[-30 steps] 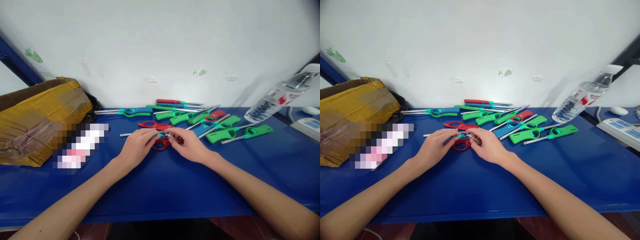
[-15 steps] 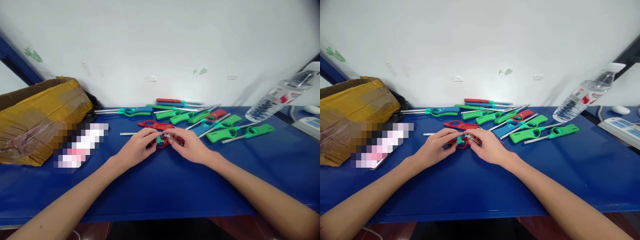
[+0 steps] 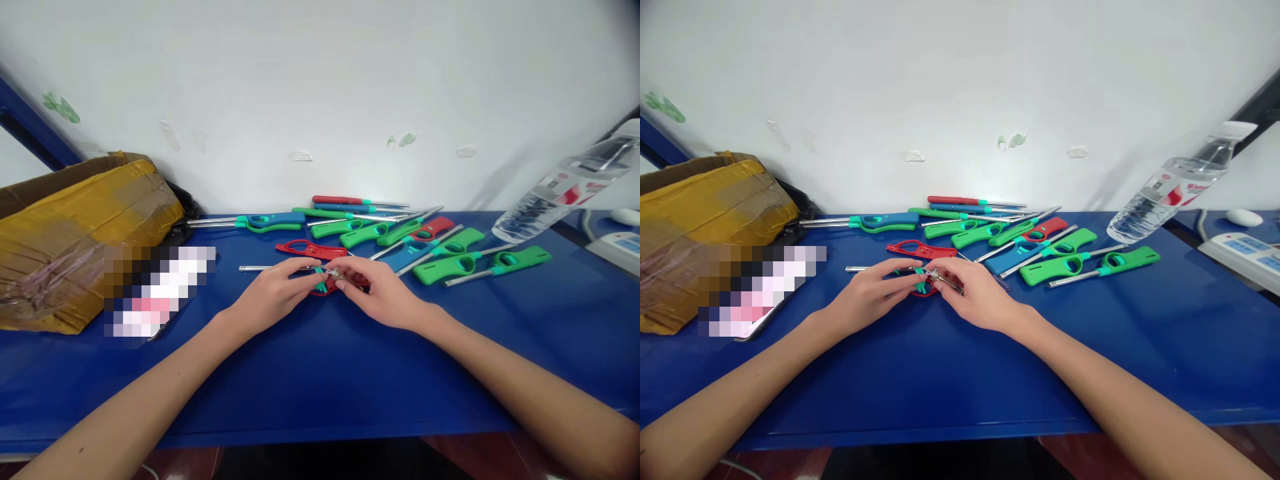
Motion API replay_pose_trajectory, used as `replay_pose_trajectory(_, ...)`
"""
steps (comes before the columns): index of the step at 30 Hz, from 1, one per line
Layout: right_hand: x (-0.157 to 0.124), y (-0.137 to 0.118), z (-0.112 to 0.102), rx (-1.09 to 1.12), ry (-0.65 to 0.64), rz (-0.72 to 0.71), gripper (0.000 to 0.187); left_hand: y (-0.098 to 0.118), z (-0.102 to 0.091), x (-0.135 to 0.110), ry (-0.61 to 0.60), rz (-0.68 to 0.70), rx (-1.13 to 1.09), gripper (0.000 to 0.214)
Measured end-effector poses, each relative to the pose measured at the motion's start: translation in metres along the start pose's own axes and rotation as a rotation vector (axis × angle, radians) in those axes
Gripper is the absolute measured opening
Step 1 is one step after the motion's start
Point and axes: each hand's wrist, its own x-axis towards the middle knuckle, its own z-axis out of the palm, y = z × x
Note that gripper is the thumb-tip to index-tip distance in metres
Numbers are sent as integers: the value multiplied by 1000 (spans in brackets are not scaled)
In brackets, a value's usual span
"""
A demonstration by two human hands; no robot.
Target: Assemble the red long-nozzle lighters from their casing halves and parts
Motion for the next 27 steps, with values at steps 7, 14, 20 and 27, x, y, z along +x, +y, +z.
replay_pose_trajectory(7, 0, -3, 0, 17, -21, -11, 25, 1, 2, 1, 17, -140, -9, 29)
replay_pose_trajectory(14, -2, -1, 1, -26, -9, -17, 26, 3, 2, 2, 17, -138, -35, 38)
replay_pose_trajectory(20, -1, 0, 1, 70, 5, 63, 24, 6, 1, 5, -18, -103, -157, 22)
replay_pose_trajectory(27, -1, -6, 0, 84, -23, 53, 23, 3, 2, 3, -13, -137, -162, 25)
